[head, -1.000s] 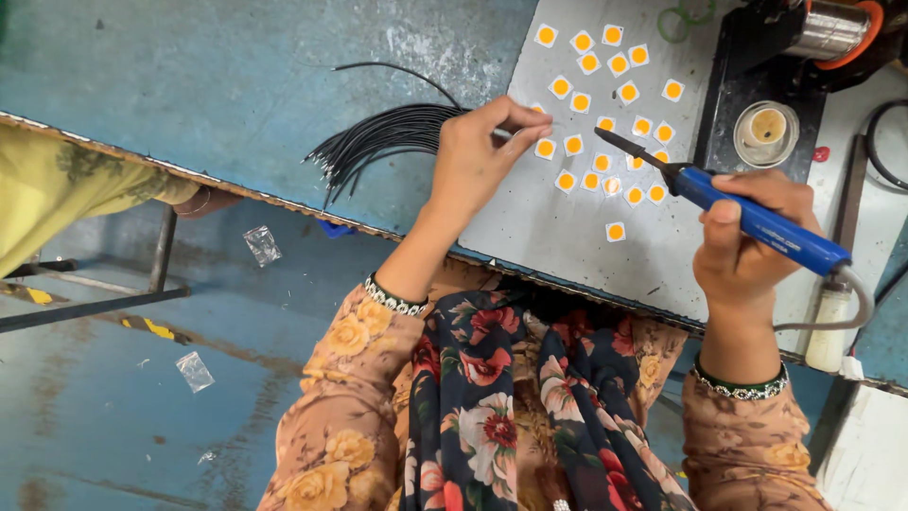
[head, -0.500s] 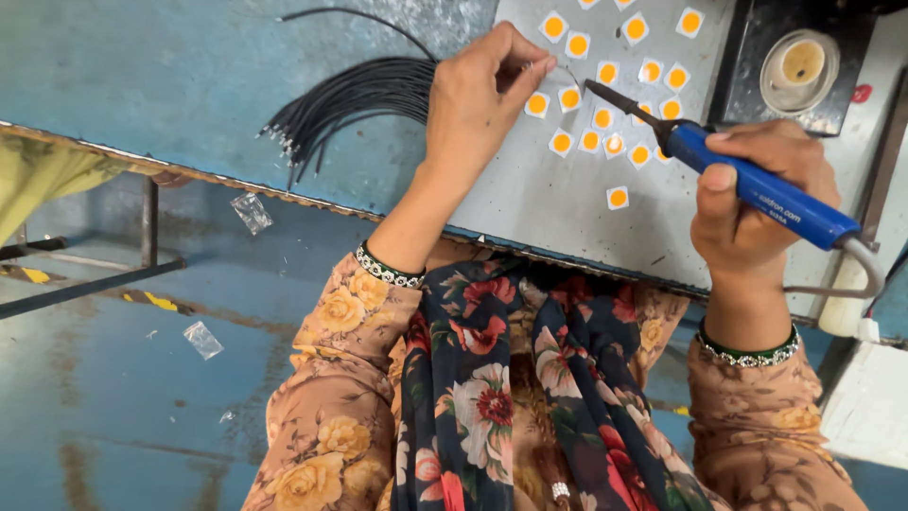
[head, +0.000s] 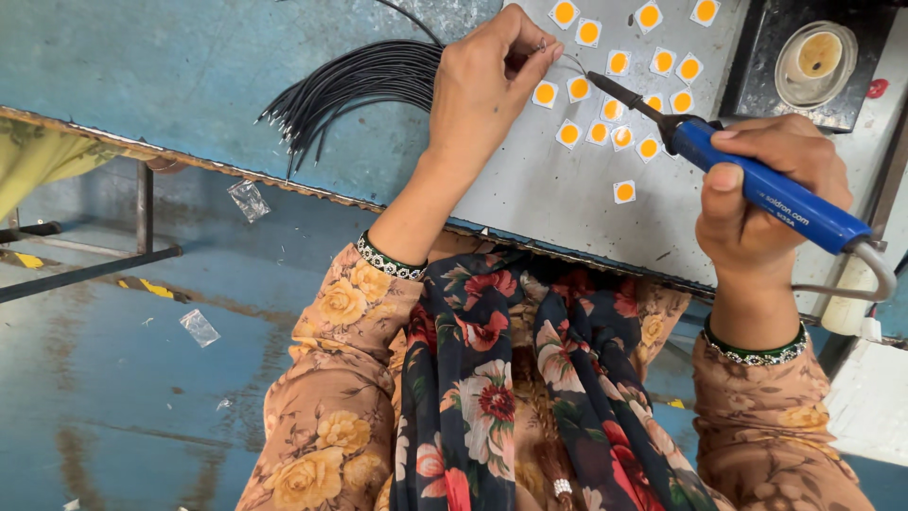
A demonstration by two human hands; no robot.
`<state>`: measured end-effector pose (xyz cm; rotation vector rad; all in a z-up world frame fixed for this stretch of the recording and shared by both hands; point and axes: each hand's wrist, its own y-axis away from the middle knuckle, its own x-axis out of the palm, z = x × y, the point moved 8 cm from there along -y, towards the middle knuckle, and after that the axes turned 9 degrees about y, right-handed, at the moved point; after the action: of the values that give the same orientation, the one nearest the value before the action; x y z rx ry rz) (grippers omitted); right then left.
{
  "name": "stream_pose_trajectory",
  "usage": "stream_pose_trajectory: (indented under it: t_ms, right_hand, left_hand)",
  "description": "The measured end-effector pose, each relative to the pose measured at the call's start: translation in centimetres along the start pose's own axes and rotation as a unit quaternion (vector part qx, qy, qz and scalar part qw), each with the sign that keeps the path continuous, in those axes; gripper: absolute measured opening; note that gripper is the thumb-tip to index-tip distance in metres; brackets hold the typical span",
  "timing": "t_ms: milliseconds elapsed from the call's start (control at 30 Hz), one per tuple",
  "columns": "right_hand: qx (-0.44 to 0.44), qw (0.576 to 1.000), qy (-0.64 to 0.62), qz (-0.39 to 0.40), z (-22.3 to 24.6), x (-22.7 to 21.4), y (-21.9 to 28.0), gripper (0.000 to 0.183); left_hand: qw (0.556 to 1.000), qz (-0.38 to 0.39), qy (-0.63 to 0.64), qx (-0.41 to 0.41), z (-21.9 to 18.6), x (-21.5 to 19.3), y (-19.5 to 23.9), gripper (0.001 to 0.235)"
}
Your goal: The person uses a soldering iron to attach wires to small square LED modules arranged on a work surface. They repeatedly position the wire and apply the soldering iron to secure connections.
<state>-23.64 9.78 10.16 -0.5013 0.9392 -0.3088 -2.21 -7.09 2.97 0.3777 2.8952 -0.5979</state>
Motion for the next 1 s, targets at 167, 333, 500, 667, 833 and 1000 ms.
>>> stream_pose_trajectory:
  t_ms: [167,333,500,667,833,1000]
  right_hand:
    - [-0.009,1.000,0.014,0.013,0.8,0.0,-0.7,0.041]
    - [-0.040,0.997,0.041,0.043,1.9,-0.1,-1.6,0.035]
    - [-0.064,0.994,0.060,0.066,2.9,0.0,-2.5,0.033]
    - [-0.090,0.989,0.083,0.084,3.3,0.0,-3.1,0.035]
    - [-0.063,0.994,0.055,0.065,2.8,-1.0,-3.2,0.036]
    - [-0.061,0.994,0.052,0.069,2.6,-0.6,-3.0,0.036]
  left_hand:
    - [1.000,-0.003,0.002,0.002,-0.3,-0.1,0.0,0.020]
    - [1.000,0.001,0.010,0.006,-0.4,-0.2,-0.1,0.020]
    - [1.000,-0.002,0.021,0.000,0.0,-0.2,0.0,0.021]
    - [0.999,-0.012,0.039,0.002,0.1,-0.5,0.1,0.021]
    - [0.999,-0.021,0.044,0.005,0.0,-0.9,0.3,0.018]
    - [0.999,-0.019,0.037,0.013,-0.1,-0.8,0.5,0.018]
